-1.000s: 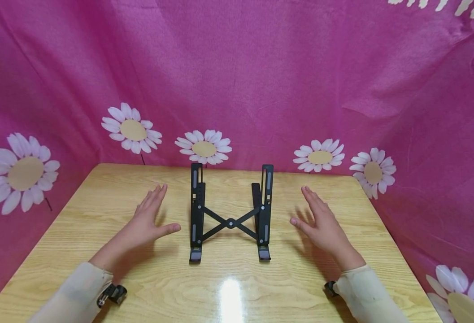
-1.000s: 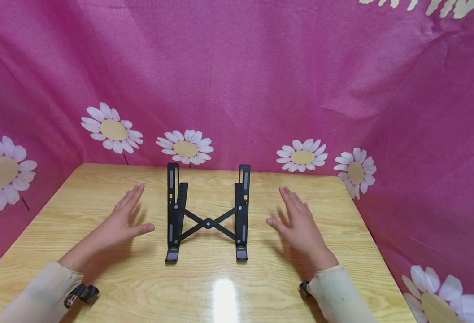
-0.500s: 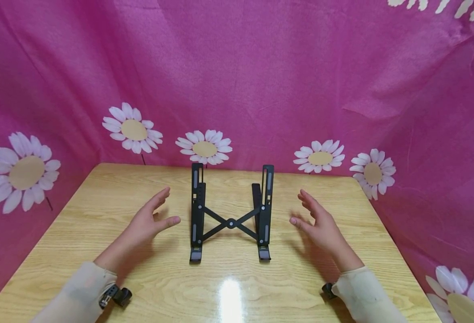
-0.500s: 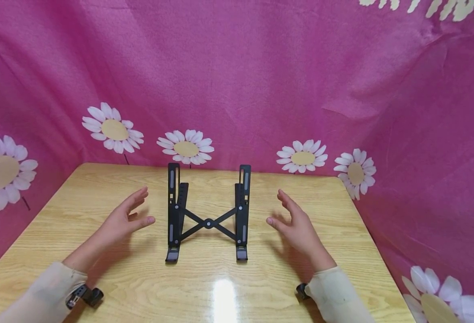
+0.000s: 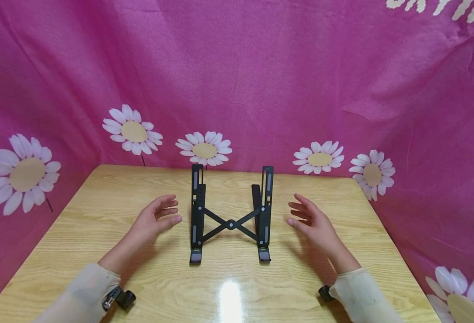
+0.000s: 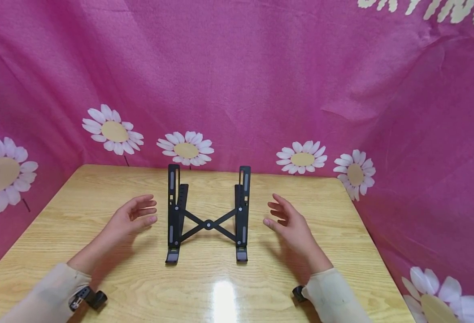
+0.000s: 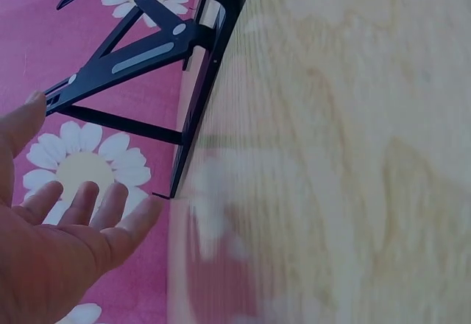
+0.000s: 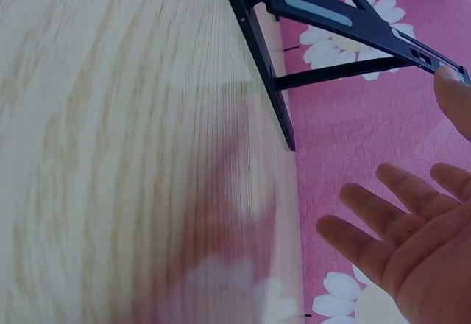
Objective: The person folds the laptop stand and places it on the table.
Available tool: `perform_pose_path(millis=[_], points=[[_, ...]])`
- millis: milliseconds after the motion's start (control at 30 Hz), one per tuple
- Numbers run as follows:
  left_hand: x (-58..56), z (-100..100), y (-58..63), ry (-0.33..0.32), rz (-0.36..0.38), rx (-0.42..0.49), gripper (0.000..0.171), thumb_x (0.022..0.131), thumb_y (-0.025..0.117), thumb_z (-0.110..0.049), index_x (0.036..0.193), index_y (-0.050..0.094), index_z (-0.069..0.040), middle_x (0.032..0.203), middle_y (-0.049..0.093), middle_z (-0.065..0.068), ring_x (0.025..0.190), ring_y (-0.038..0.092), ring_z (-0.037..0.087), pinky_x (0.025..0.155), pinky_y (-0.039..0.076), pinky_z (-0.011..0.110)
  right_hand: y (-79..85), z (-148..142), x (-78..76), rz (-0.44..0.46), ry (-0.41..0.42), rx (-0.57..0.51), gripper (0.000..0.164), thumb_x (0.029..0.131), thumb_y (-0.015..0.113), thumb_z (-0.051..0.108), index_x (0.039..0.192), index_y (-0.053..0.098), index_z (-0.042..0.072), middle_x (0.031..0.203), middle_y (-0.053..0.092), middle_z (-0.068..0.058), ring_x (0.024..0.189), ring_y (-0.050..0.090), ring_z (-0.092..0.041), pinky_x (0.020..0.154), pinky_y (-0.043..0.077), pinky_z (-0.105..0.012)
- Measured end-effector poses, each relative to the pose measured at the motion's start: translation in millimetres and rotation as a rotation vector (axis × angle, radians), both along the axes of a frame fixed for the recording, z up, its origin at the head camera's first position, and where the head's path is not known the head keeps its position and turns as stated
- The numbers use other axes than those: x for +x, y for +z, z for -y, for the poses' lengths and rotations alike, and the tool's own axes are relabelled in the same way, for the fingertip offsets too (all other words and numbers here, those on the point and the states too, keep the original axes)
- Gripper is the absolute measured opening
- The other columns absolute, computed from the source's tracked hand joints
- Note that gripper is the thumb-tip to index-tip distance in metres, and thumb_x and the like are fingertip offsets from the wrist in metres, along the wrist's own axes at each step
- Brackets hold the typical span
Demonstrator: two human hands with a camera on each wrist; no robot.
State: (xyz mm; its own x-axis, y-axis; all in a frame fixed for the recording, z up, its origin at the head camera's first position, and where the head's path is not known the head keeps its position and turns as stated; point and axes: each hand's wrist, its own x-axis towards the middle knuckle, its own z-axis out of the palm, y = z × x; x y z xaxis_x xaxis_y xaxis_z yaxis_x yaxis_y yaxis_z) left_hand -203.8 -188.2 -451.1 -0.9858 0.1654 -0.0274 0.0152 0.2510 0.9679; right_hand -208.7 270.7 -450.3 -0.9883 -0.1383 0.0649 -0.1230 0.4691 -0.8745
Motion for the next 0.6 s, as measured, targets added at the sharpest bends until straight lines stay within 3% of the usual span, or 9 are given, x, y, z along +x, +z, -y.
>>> perform_pose_path(millis=[167,367,433,533,600], points=[[0.8,-4,-1.4,-0.012,0.042,0.093,0.068,0.097,0.072,-0.012,0.155,0.037,-0.003,0.152,0.044,0.026,0.137,0.049,0.041,0.099,0.056,0.040,-1.7,4,-1.2,-0.006,0.029,-0.040,0.071,0.096,0.073,0.014,0.158,0.038,0.020,0.145,0.060,-0.013,0.130,0.060,-0.035,0.105,0.052,-0.039],[0.5,-7,-4.7,-0.017,0.069,0.118,0.065,0.096,0.072,-0.011,0.153,0.040,-0.004,0.148,0.047,0.027,0.124,0.060,0.033,0.096,0.058,0.045,-5.9,6,-2.0,0.011,0.071,-0.103,0.069,0.096,0.072,0.010,0.157,0.040,0.015,0.142,0.061,-0.019,0.124,0.063,-0.037,0.095,0.055,-0.023],[-0.2,-8,-6.3,-0.020,0.073,0.129,0.065,0.096,0.072,-0.010,0.152,0.040,-0.002,0.147,0.048,0.028,0.118,0.064,0.028,0.095,0.058,0.045,-7.0,7,-2.4,0.017,0.087,-0.133,0.067,0.096,0.072,0.011,0.155,0.042,0.014,0.141,0.061,-0.022,0.123,0.064,-0.039,0.093,0.057,-0.025],[-1.0,-10,-7.2,-0.023,0.083,0.154,0.063,0.097,0.071,-0.008,0.151,0.040,0.001,0.144,0.049,0.030,0.112,0.066,0.024,0.094,0.059,0.044,-6.9,9,-2.3,0.042,0.102,-0.180,0.064,0.096,0.072,0.013,0.154,0.044,0.014,0.141,0.059,-0.025,0.123,0.063,-0.040,0.091,0.060,-0.038],[-1.3,-11,-7.3,-0.031,0.086,0.172,0.062,0.097,0.070,-0.008,0.150,0.039,0.004,0.144,0.048,0.031,0.114,0.066,0.028,0.095,0.058,0.045,-6.9,11,-2.3,0.059,0.109,-0.212,0.062,0.097,0.072,0.012,0.153,0.046,0.013,0.141,0.058,-0.026,0.120,0.065,-0.037,0.089,0.061,-0.046]])
